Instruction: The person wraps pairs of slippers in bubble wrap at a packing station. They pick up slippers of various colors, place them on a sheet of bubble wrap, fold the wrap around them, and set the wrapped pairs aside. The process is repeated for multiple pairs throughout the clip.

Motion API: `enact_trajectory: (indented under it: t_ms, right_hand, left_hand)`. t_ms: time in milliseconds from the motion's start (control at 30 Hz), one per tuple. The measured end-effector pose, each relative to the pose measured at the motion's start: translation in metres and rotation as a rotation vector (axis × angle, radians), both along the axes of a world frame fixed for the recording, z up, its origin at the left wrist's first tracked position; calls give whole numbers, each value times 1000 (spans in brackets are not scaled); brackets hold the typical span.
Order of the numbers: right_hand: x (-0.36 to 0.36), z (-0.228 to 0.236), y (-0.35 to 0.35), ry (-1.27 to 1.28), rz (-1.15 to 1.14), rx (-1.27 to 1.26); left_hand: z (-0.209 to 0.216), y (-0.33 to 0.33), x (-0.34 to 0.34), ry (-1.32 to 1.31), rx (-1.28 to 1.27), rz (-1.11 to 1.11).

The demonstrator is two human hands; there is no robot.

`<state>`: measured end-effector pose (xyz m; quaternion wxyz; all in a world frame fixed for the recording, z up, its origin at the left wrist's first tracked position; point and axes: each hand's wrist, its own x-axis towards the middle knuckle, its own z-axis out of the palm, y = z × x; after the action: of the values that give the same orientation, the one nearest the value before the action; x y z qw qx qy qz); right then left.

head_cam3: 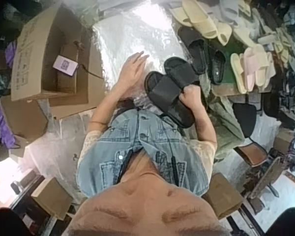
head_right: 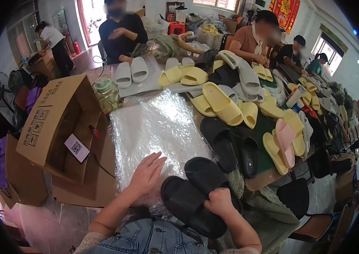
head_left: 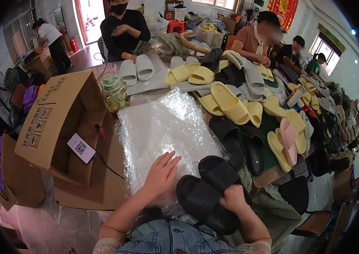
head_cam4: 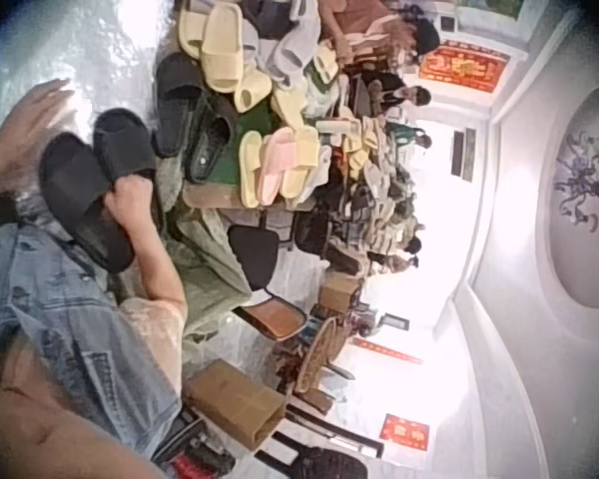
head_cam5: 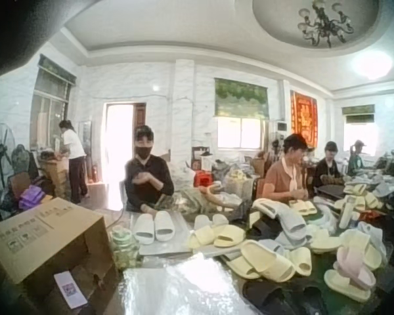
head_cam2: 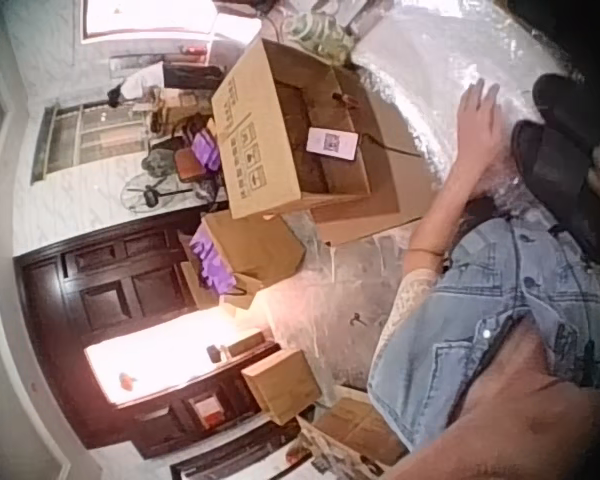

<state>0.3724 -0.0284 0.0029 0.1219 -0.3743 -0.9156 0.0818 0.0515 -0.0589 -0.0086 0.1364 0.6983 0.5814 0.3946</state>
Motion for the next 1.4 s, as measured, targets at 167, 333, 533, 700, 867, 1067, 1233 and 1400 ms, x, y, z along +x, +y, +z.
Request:
enact_trajectory:
  t_ms: [167,333,533,700,867,1067,1233,1400]
  right_hand:
    - [-29,4,-12,-31,13,-79]
    - [-57,-2,6,96,-90,-32]
    - [-108,2,48,15,-74,-97]
    - [-167,3,78,130,-276,-50]
    - [-194,-27,96,275,-425,-8]
    - [-142,-12,44,279,-128,-28]
    - [-56,39,-21,332,307,-473]
    - [-24,105,-11,573,224,-800]
  left_hand:
    - [20,-15,12,169,26,-187]
    - [38,-26,30,184,32,-356]
    - [55,-40,39,110,85,-499]
    - [63,-55,42,53,75,-555]
    - [52,-56,39,41,31,-603]
    - [62,-26,-5,-37,-21,-495]
    - [14,13,-41,117,98,76]
    - [-14,18,-49,-12,43,85]
